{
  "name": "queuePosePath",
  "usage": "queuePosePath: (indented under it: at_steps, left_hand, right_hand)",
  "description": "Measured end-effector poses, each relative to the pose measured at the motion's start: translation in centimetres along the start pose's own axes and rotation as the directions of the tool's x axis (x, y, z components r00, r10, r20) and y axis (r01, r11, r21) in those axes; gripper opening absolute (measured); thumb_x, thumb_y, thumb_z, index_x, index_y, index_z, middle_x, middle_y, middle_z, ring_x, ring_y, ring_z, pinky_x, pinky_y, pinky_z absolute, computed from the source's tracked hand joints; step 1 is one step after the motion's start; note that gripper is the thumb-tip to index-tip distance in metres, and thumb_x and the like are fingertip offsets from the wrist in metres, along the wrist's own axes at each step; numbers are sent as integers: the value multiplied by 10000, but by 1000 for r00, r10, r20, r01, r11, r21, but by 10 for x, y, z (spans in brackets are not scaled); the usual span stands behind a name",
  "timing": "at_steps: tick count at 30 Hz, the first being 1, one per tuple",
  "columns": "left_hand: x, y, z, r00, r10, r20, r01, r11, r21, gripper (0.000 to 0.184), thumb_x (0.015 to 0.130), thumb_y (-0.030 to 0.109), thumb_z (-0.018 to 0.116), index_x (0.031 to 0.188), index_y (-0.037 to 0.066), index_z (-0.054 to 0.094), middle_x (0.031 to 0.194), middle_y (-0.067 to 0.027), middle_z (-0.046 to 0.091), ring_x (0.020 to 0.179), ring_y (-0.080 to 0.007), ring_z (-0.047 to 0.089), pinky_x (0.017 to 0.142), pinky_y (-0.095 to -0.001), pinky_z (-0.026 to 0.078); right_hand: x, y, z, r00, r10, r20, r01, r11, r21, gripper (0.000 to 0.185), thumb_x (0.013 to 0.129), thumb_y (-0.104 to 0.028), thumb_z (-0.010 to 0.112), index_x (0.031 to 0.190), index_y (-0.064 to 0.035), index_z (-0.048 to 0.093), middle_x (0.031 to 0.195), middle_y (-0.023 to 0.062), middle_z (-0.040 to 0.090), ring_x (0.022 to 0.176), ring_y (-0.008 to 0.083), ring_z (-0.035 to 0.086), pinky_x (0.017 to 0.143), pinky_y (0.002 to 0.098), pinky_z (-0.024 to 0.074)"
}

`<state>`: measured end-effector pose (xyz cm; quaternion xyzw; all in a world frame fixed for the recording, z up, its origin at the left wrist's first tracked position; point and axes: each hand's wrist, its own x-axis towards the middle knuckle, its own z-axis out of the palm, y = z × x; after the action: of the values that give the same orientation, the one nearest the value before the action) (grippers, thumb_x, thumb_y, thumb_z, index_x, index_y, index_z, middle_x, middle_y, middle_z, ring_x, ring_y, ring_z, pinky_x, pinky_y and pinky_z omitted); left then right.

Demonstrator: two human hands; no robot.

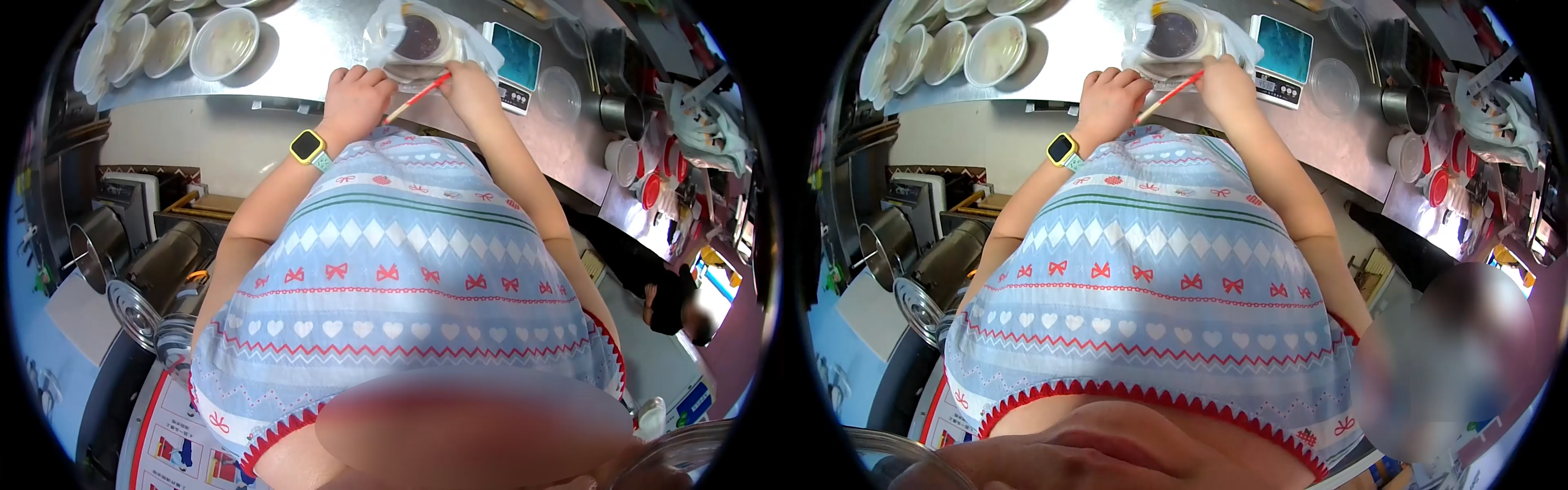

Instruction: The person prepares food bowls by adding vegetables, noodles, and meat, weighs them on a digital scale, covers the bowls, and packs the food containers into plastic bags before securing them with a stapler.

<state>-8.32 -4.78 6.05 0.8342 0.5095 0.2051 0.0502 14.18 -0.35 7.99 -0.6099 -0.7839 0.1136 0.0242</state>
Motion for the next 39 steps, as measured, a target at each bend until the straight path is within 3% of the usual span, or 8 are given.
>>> queuePosePath:
  at_steps: [4, 14, 24, 27, 30, 33, 37, 39]
  left_hand:
    - [4, -3, -5, 999, -40, 11, 40, 999, -9, 132, 829, 232, 659, 948, 223, 717, 877, 49, 646, 865, -186, 599, 813, -384, 420]
    - [-3, 0, -12, 996, -91, -5, 91, 996, 11, 187, 812, 208, 681, 996, 204, 712, 993, 17, 644, 901, -204, 582, 797, -404, 394]
    - [10, 11, -30, 950, -296, 100, 289, 954, 81, 194, 890, 305, 638, 1034, 176, 643, 893, -18, 669, 938, -218, 587, 931, -494, 370]
    - [17, 10, -26, 907, -349, 236, 311, 933, 181, 181, 917, 308, 604, 1029, 167, 615, 853, -41, 695, 898, -262, 643, 989, -555, 378]
    - [16, 6, -22, 942, -290, 168, 261, 949, 176, 104, 904, 241, 614, 974, 165, 630, 875, -39, 703, 863, -260, 643, 950, -489, 390]
    - [15, 5, -19, 988, -151, -35, 149, 988, -41, 115, 882, 208, 640, 971, 136, 627, 865, -11, 672, 820, -252, 615, 789, -403, 413]
    - [30, 5, -21, 922, -250, -296, 148, 933, -327, 637, 843, 307, 736, 1219, -132, 469, 1126, -225, 568, 972, -374, 537, 898, -438, 430]
    - [35, -8, -3, 930, -318, -186, 190, 847, -497, 609, 845, 260, 739, 1275, -70, 463, 1127, -206, 570, 974, -326, 534, 890, -413, 436]
  right_hand:
    - [9, -9, -3, 996, -30, 84, 27, 999, 35, 240, 840, -233, 626, 1034, -114, 706, 949, 165, 664, 873, 350, 657, 760, 453, 530]
    - [23, 16, -14, 958, 183, 221, -157, 979, -134, 237, 828, -75, 527, 910, -3, 738, 959, 225, 699, 918, 369, 689, 786, 472, 552]
    - [36, 5, -21, 945, 85, 317, -22, 980, -197, 225, 821, -99, 577, 944, -38, 754, 977, 172, 723, 922, 313, 707, 751, 417, 563]
    - [32, -8, -1, 915, 174, 363, -135, 982, -131, 208, 801, -126, 611, 916, -35, 757, 930, 167, 728, 873, 321, 711, 738, 414, 563]
    - [22, -13, -4, 942, 164, 291, -126, 981, -147, 199, 731, -145, 675, 884, -55, 765, 882, 155, 732, 837, 300, 716, 700, 423, 566]
    - [12, -25, -15, 969, 111, 219, -98, 993, -67, 198, 768, -152, 634, 886, -61, 766, 888, 130, 737, 829, 268, 719, 682, 414, 568]
    - [7, -18, -28, 961, 92, 260, -89, 996, -24, 205, 851, -250, 611, 873, -110, 760, 902, 104, 728, 864, 282, 707, 694, 397, 547]
    - [-9, 1, -40, 985, -145, -90, 167, 923, 346, 190, 879, -269, 617, 871, -127, 743, 897, 62, 707, 846, 244, 686, 694, 375, 531]
